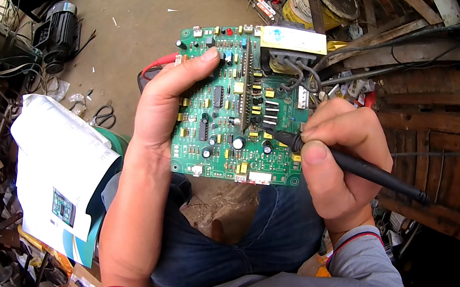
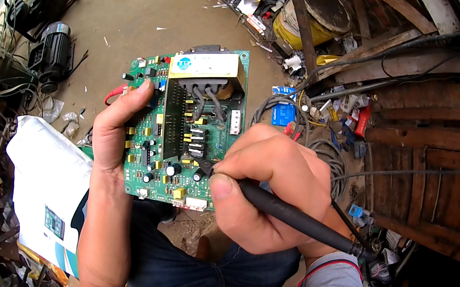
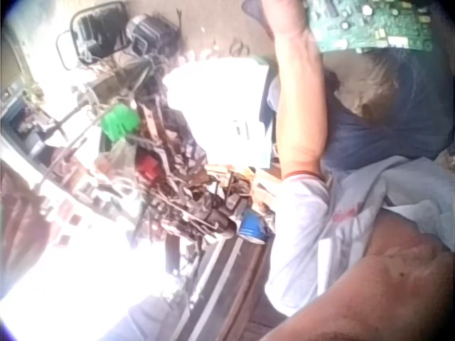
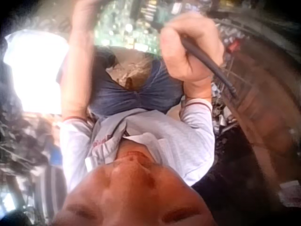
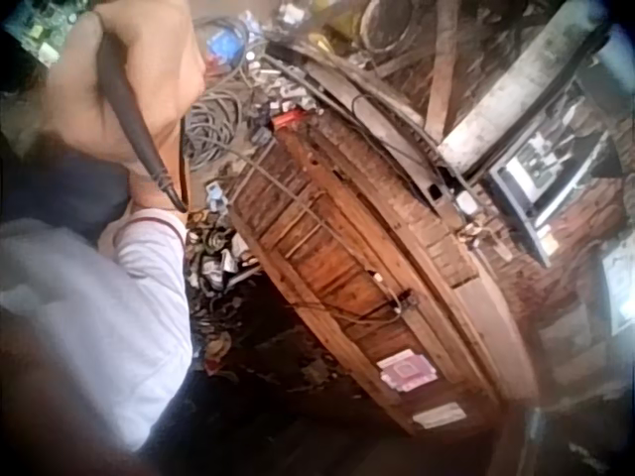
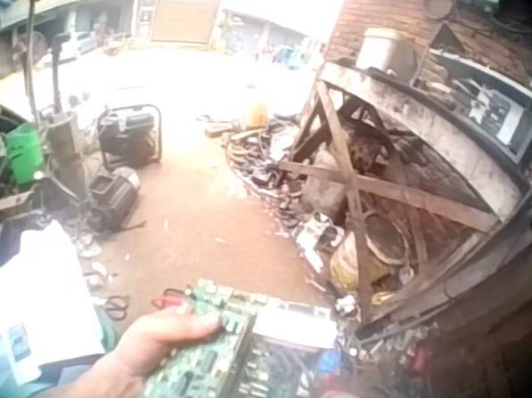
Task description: The person sits on the floor and uses a multimeter to test various points on a green circuit board. They hold the board in one hand and use the multimeter probes with the other to check components, occasionally referring to a schematic document nearby.
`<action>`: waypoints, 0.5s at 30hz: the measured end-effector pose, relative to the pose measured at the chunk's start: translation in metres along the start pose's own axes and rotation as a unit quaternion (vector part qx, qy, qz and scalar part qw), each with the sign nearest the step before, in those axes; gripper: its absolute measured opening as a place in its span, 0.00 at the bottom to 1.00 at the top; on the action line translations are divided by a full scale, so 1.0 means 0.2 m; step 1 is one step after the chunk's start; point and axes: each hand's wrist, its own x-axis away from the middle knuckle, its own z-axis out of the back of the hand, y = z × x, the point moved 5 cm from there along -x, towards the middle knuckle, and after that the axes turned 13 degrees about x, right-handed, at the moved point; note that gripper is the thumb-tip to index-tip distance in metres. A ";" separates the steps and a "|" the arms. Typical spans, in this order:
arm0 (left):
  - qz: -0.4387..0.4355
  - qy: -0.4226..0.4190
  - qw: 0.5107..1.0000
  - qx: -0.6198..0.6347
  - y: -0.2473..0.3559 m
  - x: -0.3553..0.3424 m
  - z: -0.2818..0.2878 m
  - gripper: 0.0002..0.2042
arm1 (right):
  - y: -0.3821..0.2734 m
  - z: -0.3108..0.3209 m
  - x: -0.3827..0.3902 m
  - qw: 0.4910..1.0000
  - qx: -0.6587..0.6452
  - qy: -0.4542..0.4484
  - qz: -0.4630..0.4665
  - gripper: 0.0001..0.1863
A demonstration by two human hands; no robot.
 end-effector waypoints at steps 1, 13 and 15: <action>0.002 0.000 1.000 -0.004 0.00 0.00 0.01 0.14 | 0.00 0.00 0.00 1.000 -0.002 0.000 -0.006 0.06; -0.073 -0.031 0.991 -0.108 0.03 0.04 -0.02 0.19 | 0.00 0.02 0.04 0.999 -0.023 0.016 -0.035 0.06; -0.079 -0.029 0.990 -0.114 0.03 0.05 -0.03 0.17 | 0.00 0.02 0.03 0.999 -0.018 0.008 -0.035 0.05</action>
